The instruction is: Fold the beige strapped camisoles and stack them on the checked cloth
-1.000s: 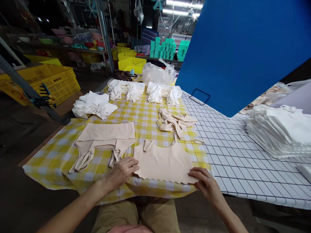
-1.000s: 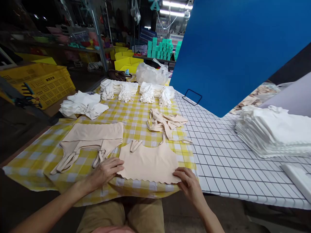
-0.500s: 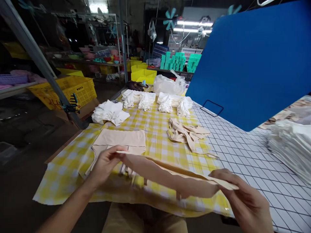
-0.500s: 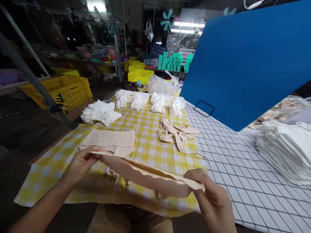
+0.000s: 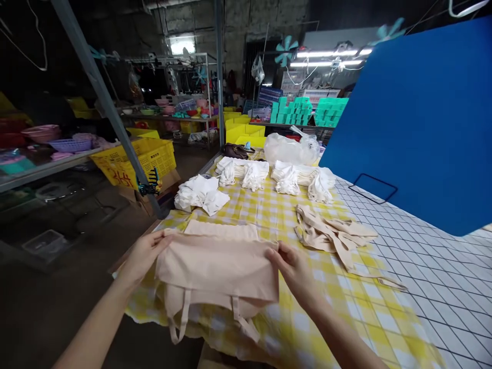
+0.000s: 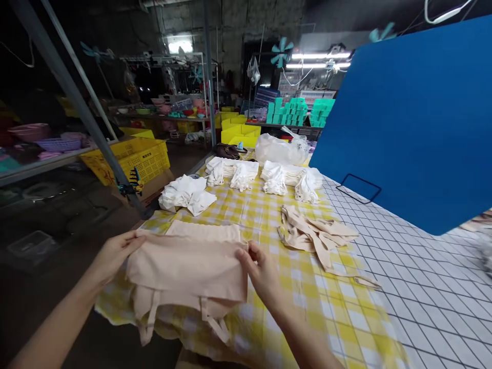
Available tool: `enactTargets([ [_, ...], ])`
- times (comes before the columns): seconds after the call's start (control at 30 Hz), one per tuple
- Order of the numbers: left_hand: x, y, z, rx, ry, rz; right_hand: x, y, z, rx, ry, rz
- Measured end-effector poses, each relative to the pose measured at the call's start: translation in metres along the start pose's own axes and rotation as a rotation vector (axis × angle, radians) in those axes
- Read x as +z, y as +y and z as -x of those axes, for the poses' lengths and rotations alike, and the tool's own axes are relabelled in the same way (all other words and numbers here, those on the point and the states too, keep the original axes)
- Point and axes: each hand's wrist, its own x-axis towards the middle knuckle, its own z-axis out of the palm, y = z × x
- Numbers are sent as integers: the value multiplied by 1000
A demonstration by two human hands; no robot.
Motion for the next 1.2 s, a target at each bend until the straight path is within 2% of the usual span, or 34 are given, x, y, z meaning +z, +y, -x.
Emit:
enactTargets([
  [0.1,17,-25,-41,18,15,-165,32,39,-36,91,21,139],
  [0.2,28,-40,-68,43,60,-432,49,61,-61,140,41,269],
  [0.3,31,-43,-82,80,69,-561,55,69,-75,145,43,300],
  [0.43,30,-39,-87,68,55,-551,55,67,-85,151,24,318],
  [0.57,19,-25,-75,115,-16,-346,42,46,-81,113,-52,253],
  [0.67,0,-4,-52,105,-128,-143,21,16,-71,43,-153,106],
  [0.73,-14,14,-34,82,-150,-44,5,-7,-63,12,-195,50],
  [0.83,-34,40,-8,97,-105,57,-18,-39,-53,-36,-185,43],
  [0.97,-51,66,12,175,34,114,-35,-71,-45,-118,-125,34],
  [1.07,-55,78,15,249,119,118,-41,-88,-43,-178,-86,18],
  [1.2,-53,92,12,310,163,137,-44,-103,-42,-212,-15,15],
])
